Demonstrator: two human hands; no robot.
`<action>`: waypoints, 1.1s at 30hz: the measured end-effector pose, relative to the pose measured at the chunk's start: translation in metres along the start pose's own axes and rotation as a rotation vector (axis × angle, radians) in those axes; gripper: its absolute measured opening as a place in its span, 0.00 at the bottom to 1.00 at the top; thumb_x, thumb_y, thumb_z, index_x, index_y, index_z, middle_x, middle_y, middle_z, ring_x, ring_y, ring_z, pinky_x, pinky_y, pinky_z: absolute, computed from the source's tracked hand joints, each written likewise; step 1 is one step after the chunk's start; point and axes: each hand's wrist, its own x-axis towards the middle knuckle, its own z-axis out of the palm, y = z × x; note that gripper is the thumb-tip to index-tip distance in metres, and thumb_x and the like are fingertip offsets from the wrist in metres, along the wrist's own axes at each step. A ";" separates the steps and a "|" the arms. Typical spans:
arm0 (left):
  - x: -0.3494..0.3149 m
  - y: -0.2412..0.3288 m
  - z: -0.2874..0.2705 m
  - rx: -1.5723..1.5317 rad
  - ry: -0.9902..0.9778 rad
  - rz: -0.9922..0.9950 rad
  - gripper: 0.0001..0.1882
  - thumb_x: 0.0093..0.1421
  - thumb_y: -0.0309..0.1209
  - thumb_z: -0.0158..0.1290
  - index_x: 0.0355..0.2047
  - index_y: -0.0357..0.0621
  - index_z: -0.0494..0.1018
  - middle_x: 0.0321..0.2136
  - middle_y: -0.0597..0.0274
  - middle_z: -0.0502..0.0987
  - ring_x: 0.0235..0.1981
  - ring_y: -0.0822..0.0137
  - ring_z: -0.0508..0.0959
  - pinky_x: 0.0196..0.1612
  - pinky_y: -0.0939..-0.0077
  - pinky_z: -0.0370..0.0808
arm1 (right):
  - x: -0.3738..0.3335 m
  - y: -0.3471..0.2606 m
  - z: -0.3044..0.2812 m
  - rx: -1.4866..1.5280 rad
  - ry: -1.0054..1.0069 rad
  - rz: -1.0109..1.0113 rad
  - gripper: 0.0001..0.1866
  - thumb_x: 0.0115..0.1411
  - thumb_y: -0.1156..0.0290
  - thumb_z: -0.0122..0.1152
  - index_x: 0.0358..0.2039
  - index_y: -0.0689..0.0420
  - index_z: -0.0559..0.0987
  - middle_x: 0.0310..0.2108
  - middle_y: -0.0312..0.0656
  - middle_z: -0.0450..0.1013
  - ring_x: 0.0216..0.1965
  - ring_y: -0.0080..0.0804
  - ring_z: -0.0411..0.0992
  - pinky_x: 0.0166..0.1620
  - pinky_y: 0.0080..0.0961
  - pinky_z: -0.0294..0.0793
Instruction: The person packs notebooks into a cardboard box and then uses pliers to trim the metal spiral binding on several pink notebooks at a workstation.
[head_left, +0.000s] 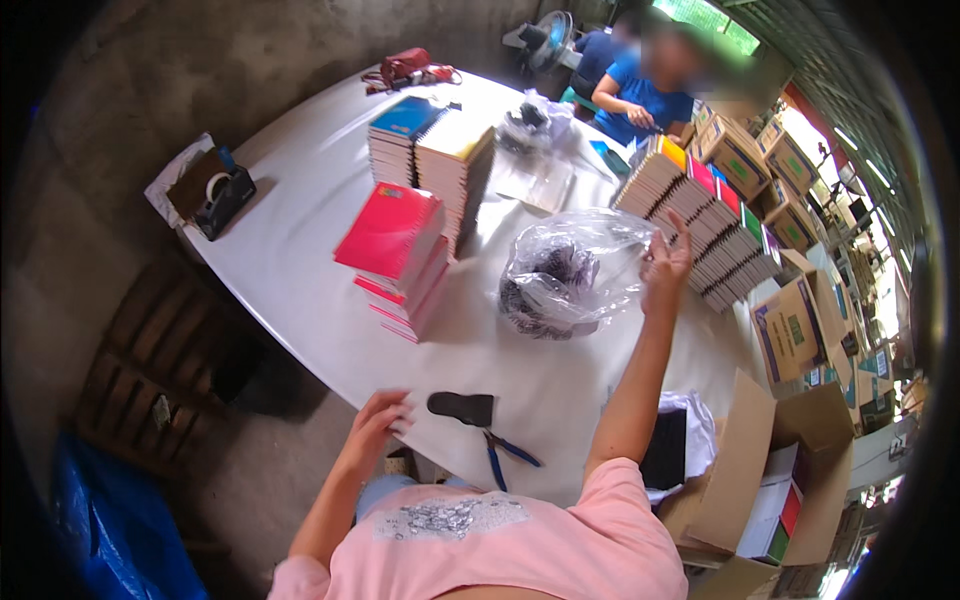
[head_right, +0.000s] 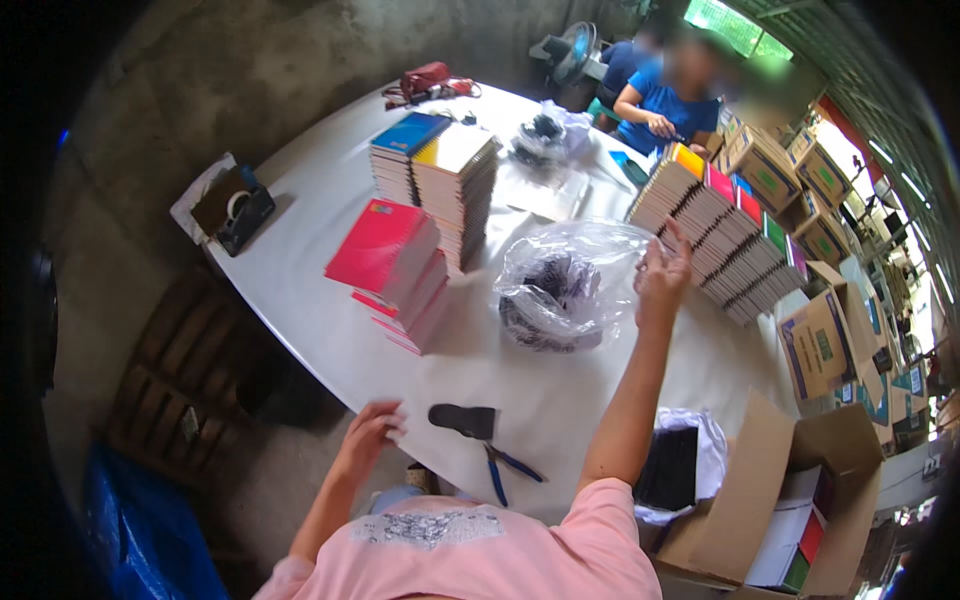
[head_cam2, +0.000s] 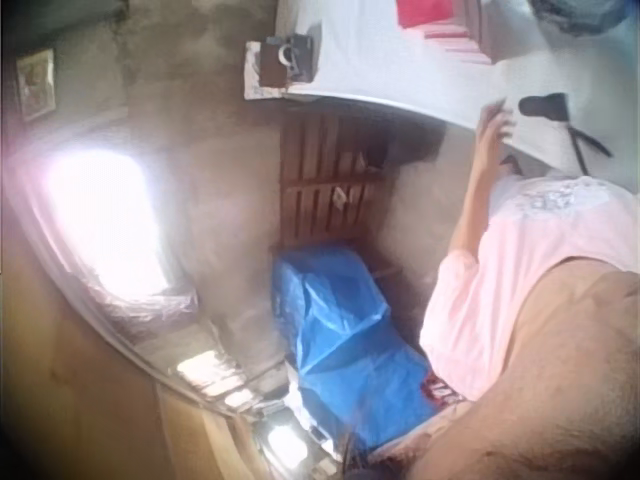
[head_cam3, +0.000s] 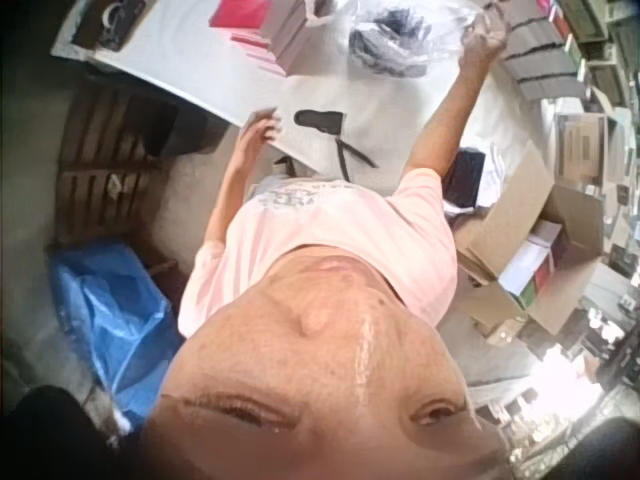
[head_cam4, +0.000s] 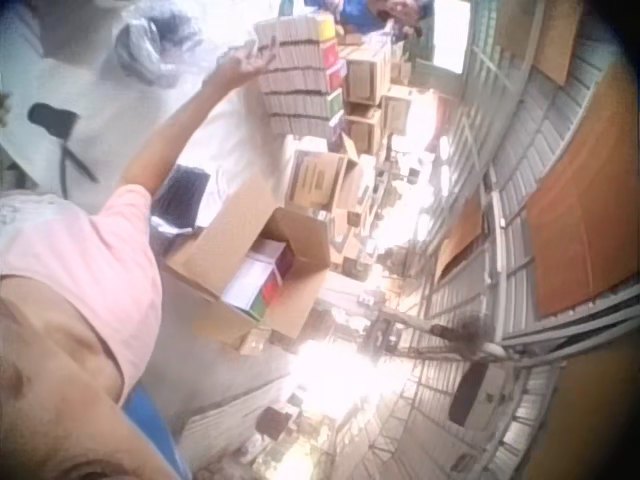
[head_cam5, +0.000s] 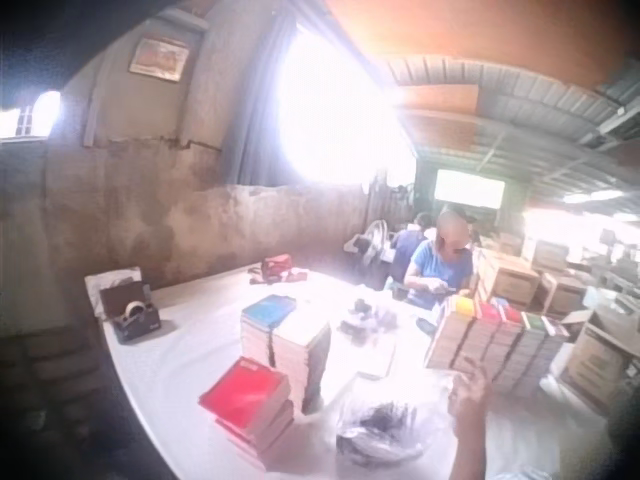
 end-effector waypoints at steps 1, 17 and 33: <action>0.021 0.012 0.027 0.164 -0.099 0.042 0.27 0.59 0.42 0.49 0.56 0.47 0.62 0.47 0.61 0.69 0.43 0.71 0.72 0.44 0.75 0.67 | -0.005 -0.001 -0.006 -0.087 -0.015 0.044 0.22 0.60 0.76 0.53 0.56 0.51 0.66 0.15 0.31 0.65 0.13 0.11 0.57 0.13 0.13 0.52; 0.163 0.095 0.180 0.276 -0.495 0.171 0.29 0.50 0.20 0.37 0.55 0.39 0.67 0.37 0.60 0.75 0.18 0.76 0.69 0.21 0.81 0.69 | -0.036 -0.025 -0.073 0.061 0.080 0.047 0.10 0.60 0.76 0.53 0.42 0.53 0.77 0.16 0.26 0.62 0.14 0.10 0.53 0.15 0.10 0.47; -0.001 0.396 0.059 0.390 -0.399 1.227 0.08 0.53 0.22 0.46 0.34 0.37 0.68 0.25 0.59 0.70 0.20 0.71 0.70 0.23 0.78 0.67 | 0.090 -0.222 0.202 0.227 -0.405 -0.361 0.15 0.61 0.74 0.48 0.48 0.57 0.73 0.41 0.40 0.71 0.37 0.25 0.70 0.38 0.23 0.71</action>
